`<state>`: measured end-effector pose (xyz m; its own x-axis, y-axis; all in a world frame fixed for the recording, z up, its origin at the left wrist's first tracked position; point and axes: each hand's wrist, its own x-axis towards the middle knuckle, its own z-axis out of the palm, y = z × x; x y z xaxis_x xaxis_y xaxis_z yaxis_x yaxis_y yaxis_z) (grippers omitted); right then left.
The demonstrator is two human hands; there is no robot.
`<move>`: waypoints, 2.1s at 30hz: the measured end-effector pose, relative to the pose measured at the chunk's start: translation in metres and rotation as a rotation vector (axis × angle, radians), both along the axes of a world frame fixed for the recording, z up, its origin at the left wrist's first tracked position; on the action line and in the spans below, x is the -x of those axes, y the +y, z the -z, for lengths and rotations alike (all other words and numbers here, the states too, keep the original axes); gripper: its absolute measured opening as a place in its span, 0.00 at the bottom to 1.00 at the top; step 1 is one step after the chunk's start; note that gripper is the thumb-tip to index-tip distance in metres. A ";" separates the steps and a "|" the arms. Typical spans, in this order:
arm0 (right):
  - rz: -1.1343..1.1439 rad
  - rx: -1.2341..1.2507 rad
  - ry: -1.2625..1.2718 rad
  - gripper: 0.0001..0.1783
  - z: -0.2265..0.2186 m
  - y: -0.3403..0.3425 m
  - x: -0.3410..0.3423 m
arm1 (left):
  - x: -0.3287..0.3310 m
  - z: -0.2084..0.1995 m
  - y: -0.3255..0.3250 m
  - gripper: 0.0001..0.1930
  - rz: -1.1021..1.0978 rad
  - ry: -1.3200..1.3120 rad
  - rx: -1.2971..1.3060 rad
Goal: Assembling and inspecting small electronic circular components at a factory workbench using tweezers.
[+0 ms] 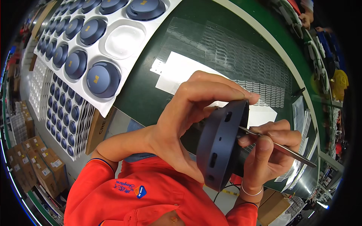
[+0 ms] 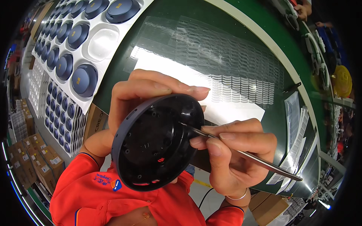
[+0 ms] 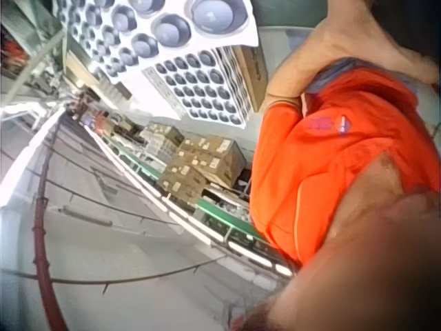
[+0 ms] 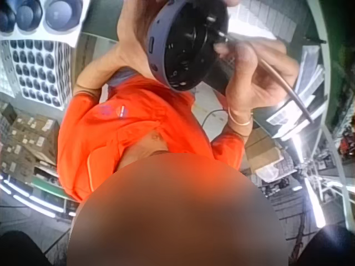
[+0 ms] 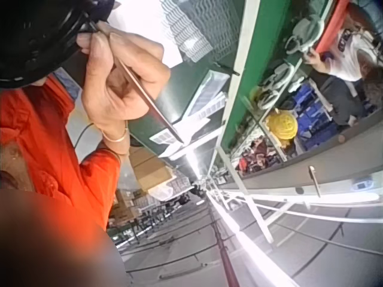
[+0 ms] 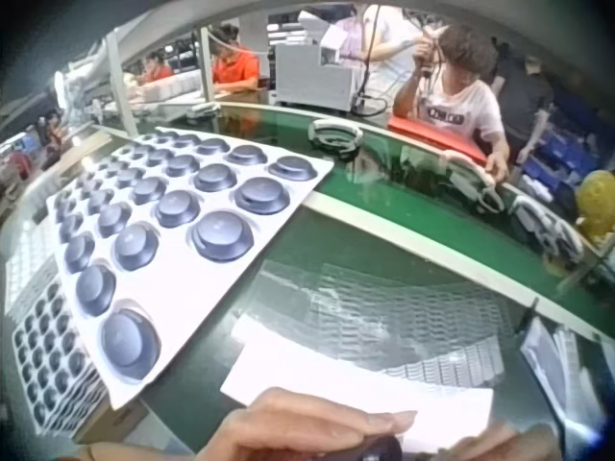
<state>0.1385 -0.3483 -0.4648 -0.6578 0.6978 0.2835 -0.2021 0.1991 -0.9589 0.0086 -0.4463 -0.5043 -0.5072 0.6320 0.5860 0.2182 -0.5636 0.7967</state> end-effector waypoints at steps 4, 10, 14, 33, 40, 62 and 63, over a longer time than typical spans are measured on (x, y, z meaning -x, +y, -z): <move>-0.001 -0.006 -0.005 0.12 0.001 0.000 -0.001 | 0.002 0.000 -0.001 0.32 0.009 -0.001 0.002; -0.005 -0.020 -0.009 0.12 0.003 0.002 -0.004 | 0.004 -0.001 -0.002 0.32 0.019 0.001 0.003; -0.157 -0.034 0.081 0.15 0.007 0.011 -0.012 | 0.004 -0.001 0.000 0.32 0.035 0.004 0.007; -0.127 -0.486 0.050 0.10 0.009 0.007 -0.012 | 0.015 0.005 -0.002 0.32 0.114 0.066 0.006; -0.197 -0.774 0.111 0.23 0.005 0.016 -0.013 | 0.011 0.005 -0.002 0.30 0.109 0.076 -0.002; -0.276 -1.019 -0.039 0.14 0.009 0.024 -0.007 | 0.009 0.000 -0.010 0.40 0.158 0.084 -0.015; -0.273 -1.025 -0.003 0.14 0.006 0.022 -0.006 | 0.016 0.001 -0.016 0.45 0.293 0.039 -0.007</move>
